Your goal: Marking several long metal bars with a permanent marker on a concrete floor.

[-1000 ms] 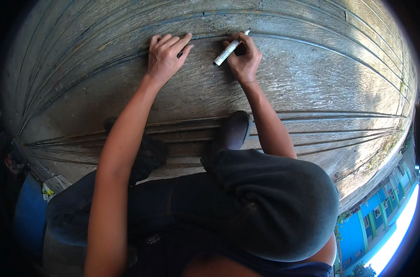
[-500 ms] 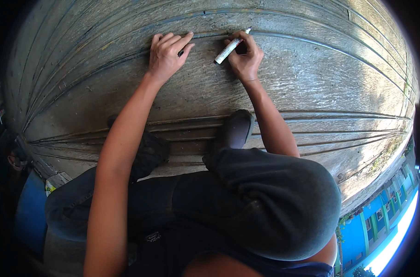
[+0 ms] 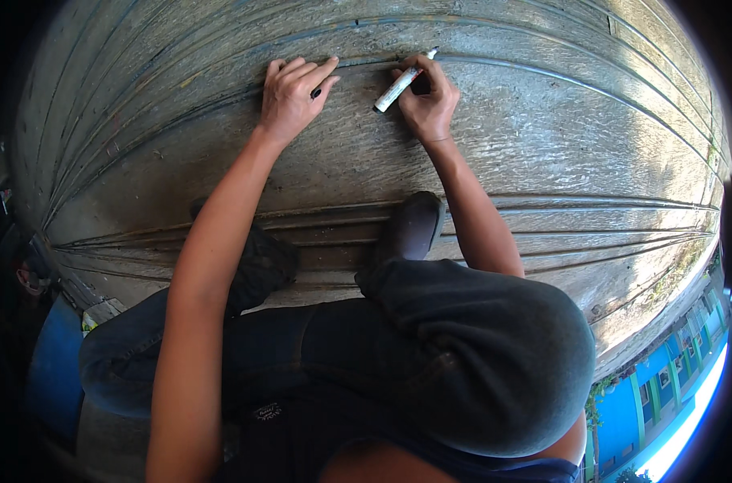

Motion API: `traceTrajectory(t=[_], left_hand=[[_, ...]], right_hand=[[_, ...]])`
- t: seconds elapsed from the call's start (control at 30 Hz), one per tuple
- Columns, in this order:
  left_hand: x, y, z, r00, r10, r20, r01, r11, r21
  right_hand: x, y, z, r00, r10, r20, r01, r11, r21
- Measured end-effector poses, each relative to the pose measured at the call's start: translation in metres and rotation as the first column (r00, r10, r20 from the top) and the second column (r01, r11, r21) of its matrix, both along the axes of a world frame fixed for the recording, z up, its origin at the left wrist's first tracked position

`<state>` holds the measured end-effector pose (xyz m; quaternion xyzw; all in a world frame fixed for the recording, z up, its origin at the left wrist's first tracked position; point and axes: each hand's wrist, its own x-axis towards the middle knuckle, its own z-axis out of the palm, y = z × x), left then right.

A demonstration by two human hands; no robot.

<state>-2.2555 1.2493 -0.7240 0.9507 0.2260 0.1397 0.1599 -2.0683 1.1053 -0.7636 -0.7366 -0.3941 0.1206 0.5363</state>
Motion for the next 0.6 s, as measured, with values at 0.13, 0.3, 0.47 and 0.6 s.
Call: traceTrajectory(t=[0.13,0.3,0.47,0.6], left_hand=[[-0.0006,0.0002,-0.0004,1.0,-0.002,0.002,0.002,1.0,0.003],[0.0004,0.0005,-0.0003,1.0,-0.009,0.008,0.009,1.0,-0.008],[-0.0004,0.0008,-0.0002,1.0,-0.003,-0.006,0.003,1.0,-0.012],[-0.0014,0.0031,-0.0011,1.0,0.019,-0.023,-0.02,0.999,-0.042]], right_hand=[[-0.0005,-0.0017,0.0016,1.0,0.007,-0.003,-0.007,0.999,-0.043],[-0.0004,-0.001,0.0013,1.0,0.008,-0.013,-0.008,1.0,-0.003],[-0.0015,-0.0009,0.0019,1.0,0.004,-0.021,-0.005,1.0,-0.012],[-0.0019,-0.0005,0.003,0.999,0.003,-0.036,-0.003,1.0,-0.007]])
